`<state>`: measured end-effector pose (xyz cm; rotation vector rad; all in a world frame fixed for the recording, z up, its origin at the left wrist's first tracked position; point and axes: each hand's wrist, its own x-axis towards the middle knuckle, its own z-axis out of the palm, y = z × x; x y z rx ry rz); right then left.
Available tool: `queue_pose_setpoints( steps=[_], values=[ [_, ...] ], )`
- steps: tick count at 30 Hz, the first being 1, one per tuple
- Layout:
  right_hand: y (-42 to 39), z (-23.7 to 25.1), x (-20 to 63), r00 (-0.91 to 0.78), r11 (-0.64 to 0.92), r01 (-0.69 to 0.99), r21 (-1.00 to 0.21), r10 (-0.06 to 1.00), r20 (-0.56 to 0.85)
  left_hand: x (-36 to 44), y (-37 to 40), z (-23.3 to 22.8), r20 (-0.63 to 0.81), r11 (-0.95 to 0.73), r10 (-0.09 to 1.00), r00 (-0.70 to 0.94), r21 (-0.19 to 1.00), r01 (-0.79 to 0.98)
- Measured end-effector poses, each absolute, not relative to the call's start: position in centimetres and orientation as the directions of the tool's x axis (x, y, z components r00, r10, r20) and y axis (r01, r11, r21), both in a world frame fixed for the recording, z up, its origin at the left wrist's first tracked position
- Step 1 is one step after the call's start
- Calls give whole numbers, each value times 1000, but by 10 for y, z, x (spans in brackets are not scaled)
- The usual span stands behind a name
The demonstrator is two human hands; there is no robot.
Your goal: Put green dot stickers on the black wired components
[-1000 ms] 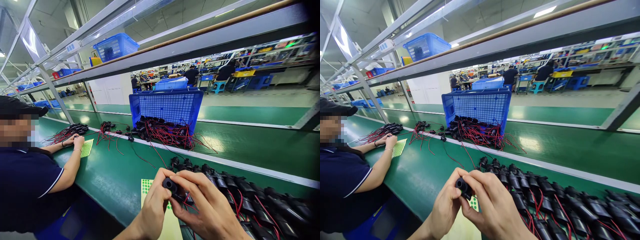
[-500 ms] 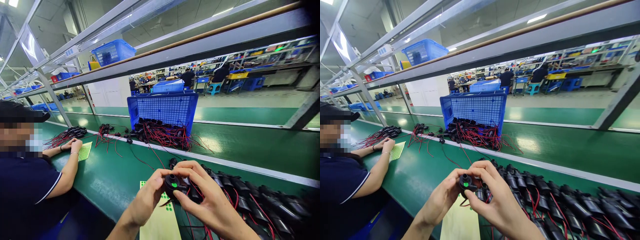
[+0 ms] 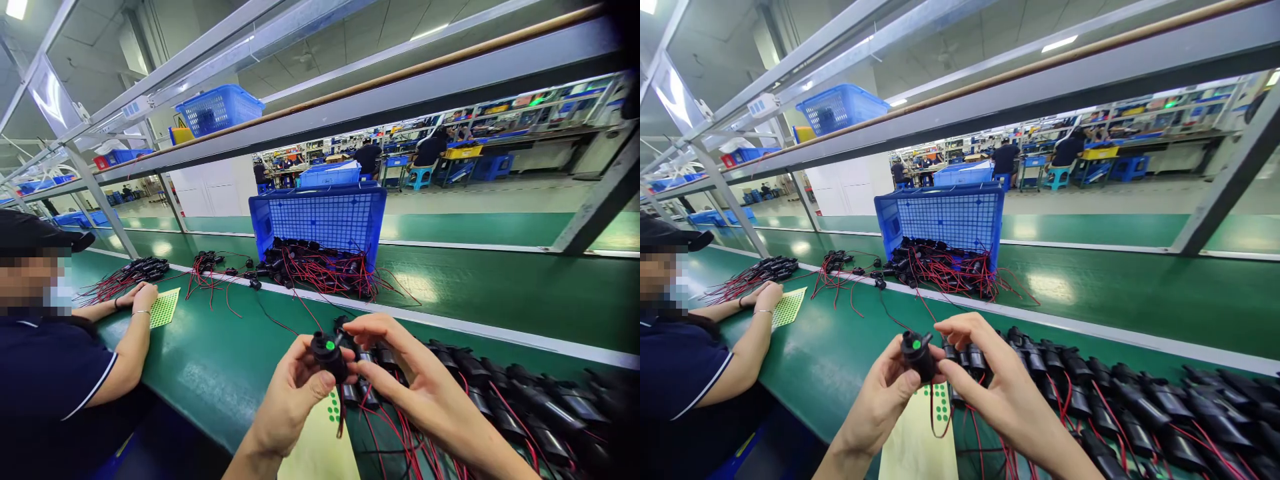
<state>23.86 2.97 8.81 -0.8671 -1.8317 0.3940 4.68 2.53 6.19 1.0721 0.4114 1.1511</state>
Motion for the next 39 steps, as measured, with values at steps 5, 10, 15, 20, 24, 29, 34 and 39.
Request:
queue_pose_setpoints(
  steps=[5, 10, 15, 20, 24, 29, 34, 39],
  values=[
    [32, 96, 239, -140, 665, 379, -644, 729, 671, 52, 26, 61, 82, 329, 878, 471, 611, -720],
    [32, 97, 239, -147, 668, 397, -629, 723, 675, 52, 27, 57, 60, 463, 815, 577, 533, -708],
    [29, 100, 238, -156, 674, 428, -602, 712, 685, 55, 24, 59, 69, 379, 845, 530, 621, -686],
    [23, 93, 245, -313, 774, 482, -411, 590, 745, 49, 16, 62, 191, 45, 894, 406, 863, -503],
    [17, 93, 245, -443, 846, 496, -195, 440, 781, 42, 11, 60, 225, -44, 877, 424, 917, -397],
    [12, 104, 238, -531, 865, 501, -22, 327, 782, 38, 9, 60, 236, -47, 851, 469, 923, -381],
    [13, 111, 238, -547, 859, 510, 48, 281, 788, 37, 7, 57, 208, -25, 856, 473, 931, -364],
    [14, 102, 238, -583, 868, 489, 82, 256, 771, 36, 3, 57, 203, -22, 846, 494, 937, -347]
  ],
)
